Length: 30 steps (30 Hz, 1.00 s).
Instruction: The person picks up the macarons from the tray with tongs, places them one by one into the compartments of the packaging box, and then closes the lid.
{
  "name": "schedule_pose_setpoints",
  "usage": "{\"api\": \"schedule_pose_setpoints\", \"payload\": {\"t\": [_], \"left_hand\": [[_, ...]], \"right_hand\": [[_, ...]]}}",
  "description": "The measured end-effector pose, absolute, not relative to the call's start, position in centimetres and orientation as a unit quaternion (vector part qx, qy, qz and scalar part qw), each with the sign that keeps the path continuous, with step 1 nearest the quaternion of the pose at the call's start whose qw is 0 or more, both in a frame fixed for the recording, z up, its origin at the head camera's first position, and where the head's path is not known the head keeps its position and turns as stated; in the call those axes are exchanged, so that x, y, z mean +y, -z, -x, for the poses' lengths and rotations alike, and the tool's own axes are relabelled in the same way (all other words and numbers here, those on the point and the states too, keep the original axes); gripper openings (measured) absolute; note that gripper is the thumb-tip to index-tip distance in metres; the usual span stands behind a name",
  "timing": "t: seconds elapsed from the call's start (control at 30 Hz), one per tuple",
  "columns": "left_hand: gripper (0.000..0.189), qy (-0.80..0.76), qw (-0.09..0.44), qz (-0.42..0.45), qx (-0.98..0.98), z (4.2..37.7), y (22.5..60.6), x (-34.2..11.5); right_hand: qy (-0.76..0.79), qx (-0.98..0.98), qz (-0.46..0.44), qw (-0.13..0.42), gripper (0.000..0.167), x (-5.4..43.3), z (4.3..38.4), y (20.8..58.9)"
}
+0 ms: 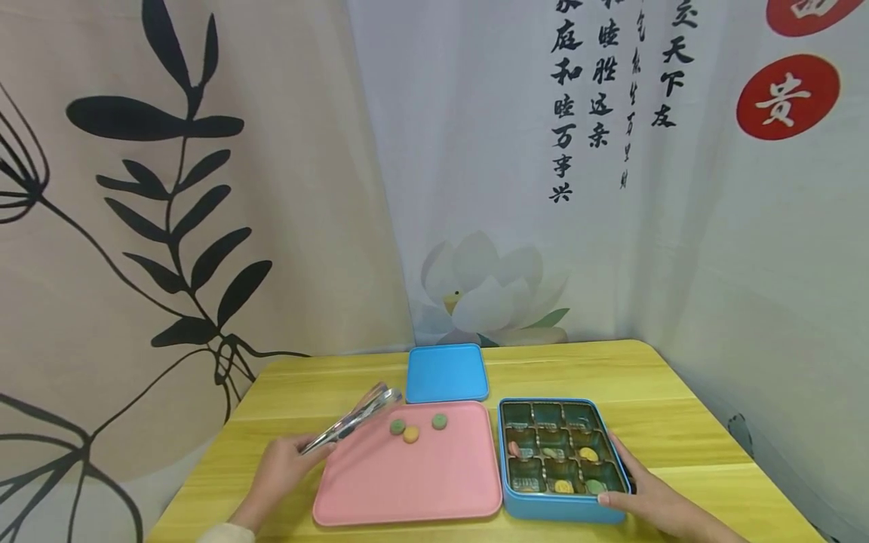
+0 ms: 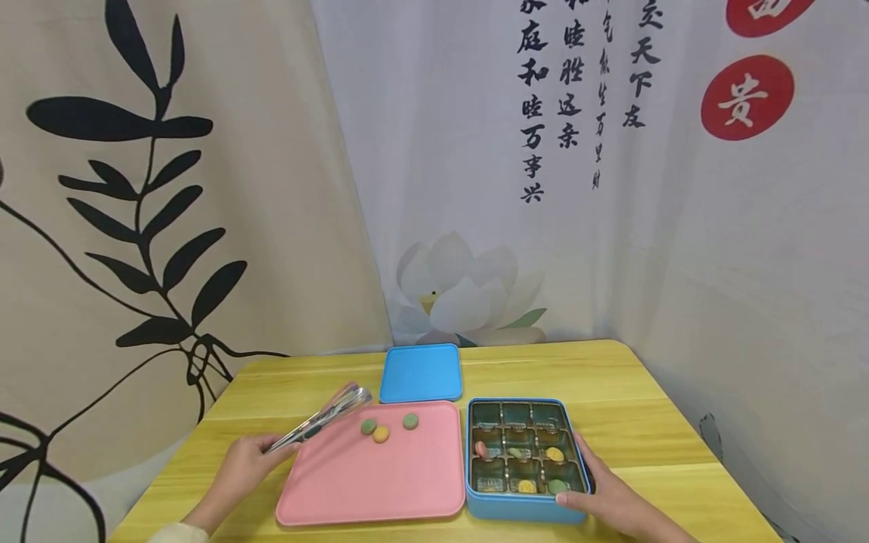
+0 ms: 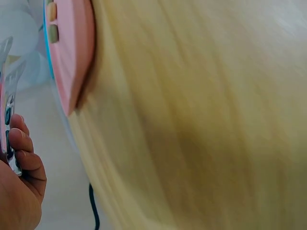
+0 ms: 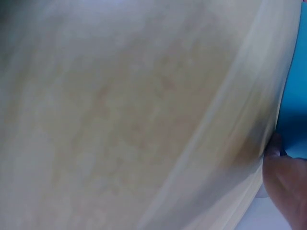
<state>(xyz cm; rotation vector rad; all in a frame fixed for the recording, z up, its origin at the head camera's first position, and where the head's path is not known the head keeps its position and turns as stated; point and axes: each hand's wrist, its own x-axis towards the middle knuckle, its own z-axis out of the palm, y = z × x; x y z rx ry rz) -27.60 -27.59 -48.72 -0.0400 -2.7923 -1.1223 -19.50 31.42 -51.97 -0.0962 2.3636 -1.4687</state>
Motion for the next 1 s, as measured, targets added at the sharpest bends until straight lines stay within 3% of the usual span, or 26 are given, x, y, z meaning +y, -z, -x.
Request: {"api": "schedule_pose_setpoints", "payload": {"t": [0.67, 1.0], "left_hand": [[0.022, 0.365, 0.059, 0.012, -0.929, 27.1, 51.4, -29.4], [0.019, 0.351, 0.068, 0.022, -0.934, 27.0, 52.0, -28.9]], "right_hand": [[0.520, 0.831, 0.020, 0.196, 0.098, 31.6, 20.1, 51.9], [0.533, 0.821, 0.018, 0.201, 0.101, 34.1, 22.4, 56.3]]}}
